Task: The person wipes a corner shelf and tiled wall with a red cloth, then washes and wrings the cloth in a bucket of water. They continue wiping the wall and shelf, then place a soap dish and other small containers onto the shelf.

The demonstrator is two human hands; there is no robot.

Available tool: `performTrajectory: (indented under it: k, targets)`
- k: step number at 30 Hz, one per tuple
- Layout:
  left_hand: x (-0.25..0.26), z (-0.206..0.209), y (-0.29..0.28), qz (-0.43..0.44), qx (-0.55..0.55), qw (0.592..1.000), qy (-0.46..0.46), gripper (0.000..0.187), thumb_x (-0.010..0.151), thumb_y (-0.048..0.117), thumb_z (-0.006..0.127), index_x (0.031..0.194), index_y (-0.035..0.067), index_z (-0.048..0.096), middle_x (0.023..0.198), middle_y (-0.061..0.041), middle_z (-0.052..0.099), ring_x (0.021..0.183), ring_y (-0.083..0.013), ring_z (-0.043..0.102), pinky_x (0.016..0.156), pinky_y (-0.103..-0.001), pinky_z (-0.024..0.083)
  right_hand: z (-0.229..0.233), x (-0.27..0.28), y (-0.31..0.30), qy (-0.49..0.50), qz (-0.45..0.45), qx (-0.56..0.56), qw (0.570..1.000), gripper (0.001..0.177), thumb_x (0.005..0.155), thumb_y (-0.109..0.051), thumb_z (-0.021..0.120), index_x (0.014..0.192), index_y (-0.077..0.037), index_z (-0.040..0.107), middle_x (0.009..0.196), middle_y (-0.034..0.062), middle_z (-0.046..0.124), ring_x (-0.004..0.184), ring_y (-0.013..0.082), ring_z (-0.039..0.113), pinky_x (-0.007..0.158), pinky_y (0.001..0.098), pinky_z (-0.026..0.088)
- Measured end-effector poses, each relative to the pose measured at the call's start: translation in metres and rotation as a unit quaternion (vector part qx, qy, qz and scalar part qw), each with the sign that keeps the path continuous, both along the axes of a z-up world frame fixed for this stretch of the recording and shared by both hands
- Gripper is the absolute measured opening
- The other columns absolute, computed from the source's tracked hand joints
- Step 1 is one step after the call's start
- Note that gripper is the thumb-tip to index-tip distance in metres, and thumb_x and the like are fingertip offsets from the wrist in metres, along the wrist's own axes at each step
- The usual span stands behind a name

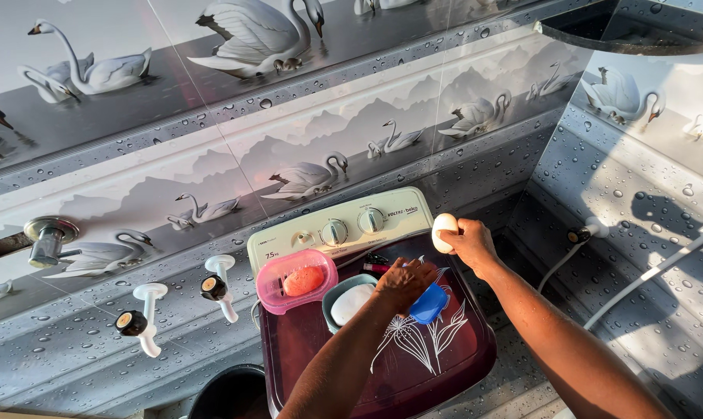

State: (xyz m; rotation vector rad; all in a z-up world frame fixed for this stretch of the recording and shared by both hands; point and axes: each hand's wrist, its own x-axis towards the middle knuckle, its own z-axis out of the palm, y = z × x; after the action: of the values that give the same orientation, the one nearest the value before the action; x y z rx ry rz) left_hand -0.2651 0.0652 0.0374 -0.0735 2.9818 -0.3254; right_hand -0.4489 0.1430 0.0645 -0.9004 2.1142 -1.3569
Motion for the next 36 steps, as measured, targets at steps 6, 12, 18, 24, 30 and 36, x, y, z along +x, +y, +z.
performTrajectory:
  k: [6, 12, 18, 24, 30, 36]
  targets:
    - [-0.003, 0.006, 0.003, 0.008, -0.027, 0.999, -0.028, 0.110, 0.054, 0.042, 0.100, 0.143, 0.017, 0.041, 0.140, -0.002, 0.048, 0.129, -0.0259, 0.052, 0.103, -0.051, 0.047, -0.006, 0.001, -0.005, -0.005, 0.006, -0.001, 1.000, 0.031, 0.089, -0.022, 0.075, 0.106, 0.003, 0.074, 0.095, 0.0141, 0.077, 0.081, 0.0180, 0.077, 0.064, 0.0275, 0.065]
    - [-0.004, 0.006, 0.004, 0.006, -0.037, 0.999, -0.025, 0.109, 0.052, 0.048, 0.100, 0.140, 0.015, 0.043, 0.130, -0.003, 0.048, 0.122, -0.0274, 0.053, 0.095, -0.051, 0.051, -0.007, 0.000, -0.005, -0.006, 0.004, -0.004, 1.000, 0.030, 0.089, -0.023, 0.075, 0.104, 0.003, 0.075, 0.095, 0.0139, 0.077, 0.082, 0.0183, 0.077, 0.064, 0.0275, 0.065]
    - [-0.005, 0.009, 0.006, 0.007, -0.037, 0.999, -0.032, 0.115, 0.045, 0.049, 0.102, 0.140, 0.020, 0.043, 0.127, 0.000, 0.047, 0.120, -0.0265, 0.052, 0.092, -0.050, 0.051, -0.007, -0.004, -0.003, -0.004, -0.004, -0.004, 1.000, 0.030, 0.089, -0.023, 0.076, 0.104, 0.002, 0.075, 0.094, 0.0132, 0.077, 0.082, 0.0178, 0.077, 0.065, 0.0280, 0.062]
    - [-0.006, 0.016, 0.011, 0.015, -0.022, 0.999, -0.035, 0.122, 0.039, 0.051, 0.103, 0.140, 0.021, 0.043, 0.125, 0.001, 0.049, 0.123, -0.0254, 0.051, 0.090, -0.049, 0.051, -0.022, -0.010, -0.004, -0.045, -0.026, -0.044, 0.998, 0.030, 0.088, -0.022, 0.078, 0.104, 0.004, 0.073, 0.093, 0.0132, 0.076, 0.080, 0.0189, 0.077, 0.063, 0.0278, 0.064]
    - [-0.001, 0.012, 0.011, 0.000, -0.022, 1.000, 0.004, 0.108, 0.047, 0.046, 0.101, 0.137, 0.017, 0.047, 0.129, -0.001, 0.051, 0.125, -0.0244, 0.052, 0.093, -0.050, 0.050, -0.067, -0.005, -0.012, -0.162, -0.100, -0.204, 0.960, 0.029, 0.087, -0.019, 0.077, 0.105, 0.003, 0.072, 0.093, 0.0107, 0.073, 0.076, 0.0172, 0.073, 0.059, 0.0287, 0.060]
    - [0.008, 0.008, 0.013, -0.021, -0.002, 0.998, 0.067, 0.103, 0.051, 0.042, 0.098, 0.137, 0.022, 0.047, 0.136, -0.001, 0.051, 0.129, -0.0239, 0.051, 0.094, -0.053, 0.049, -0.118, 0.015, -0.029, -0.108, -0.160, -0.193, 0.962, 0.029, 0.090, -0.023, 0.076, 0.101, 0.004, 0.074, 0.086, 0.0133, 0.074, 0.066, 0.0176, 0.071, 0.053, 0.0286, 0.056]
